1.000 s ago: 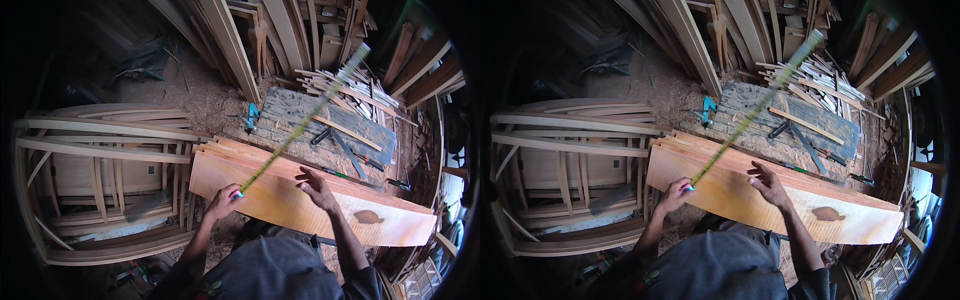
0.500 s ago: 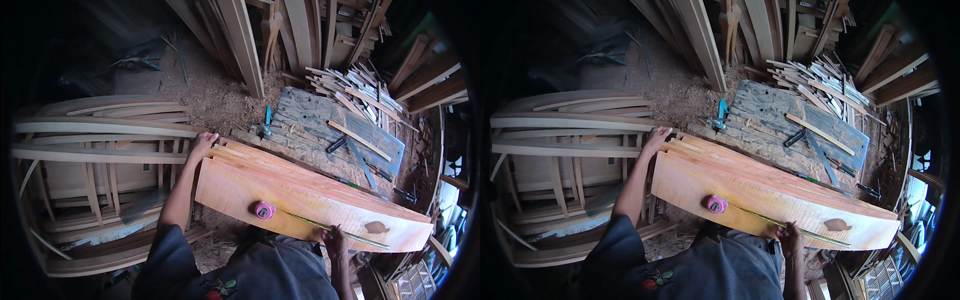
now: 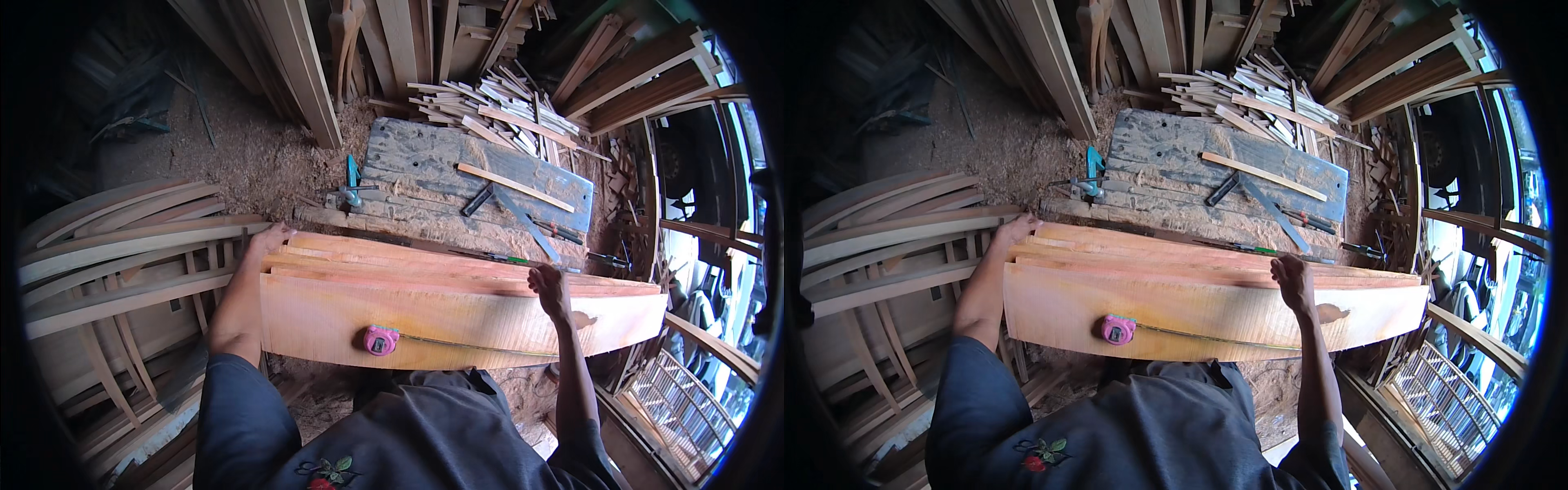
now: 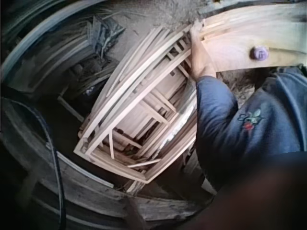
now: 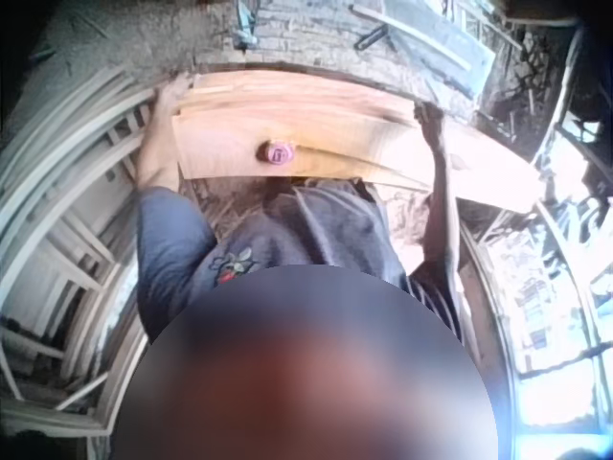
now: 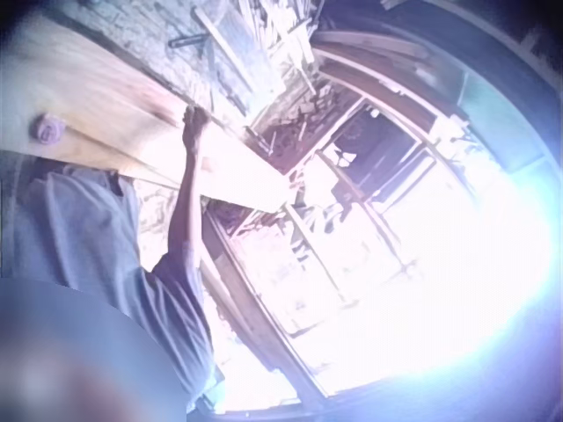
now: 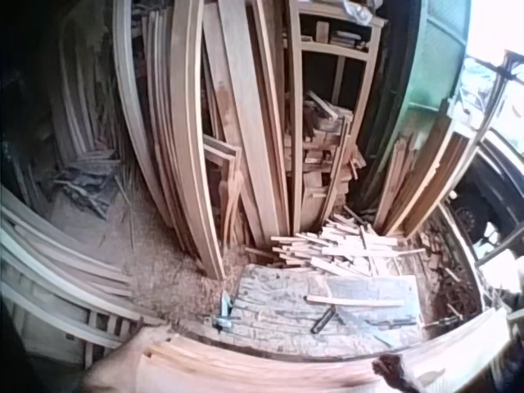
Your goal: The person measures a long wooden plank with a tape measure and marks it with a marker. They use a try square to draw straight lines across the plank. The person flips the plank over and repeats the measuring and marking process on the other side.
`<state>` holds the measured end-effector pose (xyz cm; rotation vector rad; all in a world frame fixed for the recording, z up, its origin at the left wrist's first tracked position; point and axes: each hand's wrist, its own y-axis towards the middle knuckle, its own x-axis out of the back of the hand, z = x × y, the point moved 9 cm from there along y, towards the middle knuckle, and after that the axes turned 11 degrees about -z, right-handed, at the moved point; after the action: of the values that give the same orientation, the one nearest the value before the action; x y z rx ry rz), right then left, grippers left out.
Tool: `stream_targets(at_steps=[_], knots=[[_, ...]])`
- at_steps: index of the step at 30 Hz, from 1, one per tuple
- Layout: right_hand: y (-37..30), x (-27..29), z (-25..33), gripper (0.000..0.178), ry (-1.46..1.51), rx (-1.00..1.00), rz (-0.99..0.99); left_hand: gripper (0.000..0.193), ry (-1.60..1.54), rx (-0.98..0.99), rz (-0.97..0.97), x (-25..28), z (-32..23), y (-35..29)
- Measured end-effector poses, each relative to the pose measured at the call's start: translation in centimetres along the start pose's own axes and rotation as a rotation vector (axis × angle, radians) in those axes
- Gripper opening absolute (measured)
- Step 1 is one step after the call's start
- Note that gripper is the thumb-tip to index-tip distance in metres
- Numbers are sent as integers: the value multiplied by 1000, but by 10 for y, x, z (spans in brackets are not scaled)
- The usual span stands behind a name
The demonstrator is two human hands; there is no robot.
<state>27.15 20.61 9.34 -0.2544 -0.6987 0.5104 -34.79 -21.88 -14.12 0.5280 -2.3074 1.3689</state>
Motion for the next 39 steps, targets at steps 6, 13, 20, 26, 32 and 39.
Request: stream_targets(at_steps=[6,13,20,26,32,39], knots=[[33,-55,-35,22,-573,290,132,53,82,-17,12,-23,55,-58],[41,-106,-50,26,-801,387,244,44,-185,71,-55,-48,98,-116],[46,-125,-74,37,-875,330,285,37,-133,36,-101,-47,93,-119],[46,-75,-91,25,-874,156,154,39,-145,109,-101,-44,101,-117],[58,8,-128,27,-942,-51,32,42,-157,135,-131,-44,114,-111],[81,20,-192,60,-1119,-265,362,35,418,-42,-578,-13,2,-140]])
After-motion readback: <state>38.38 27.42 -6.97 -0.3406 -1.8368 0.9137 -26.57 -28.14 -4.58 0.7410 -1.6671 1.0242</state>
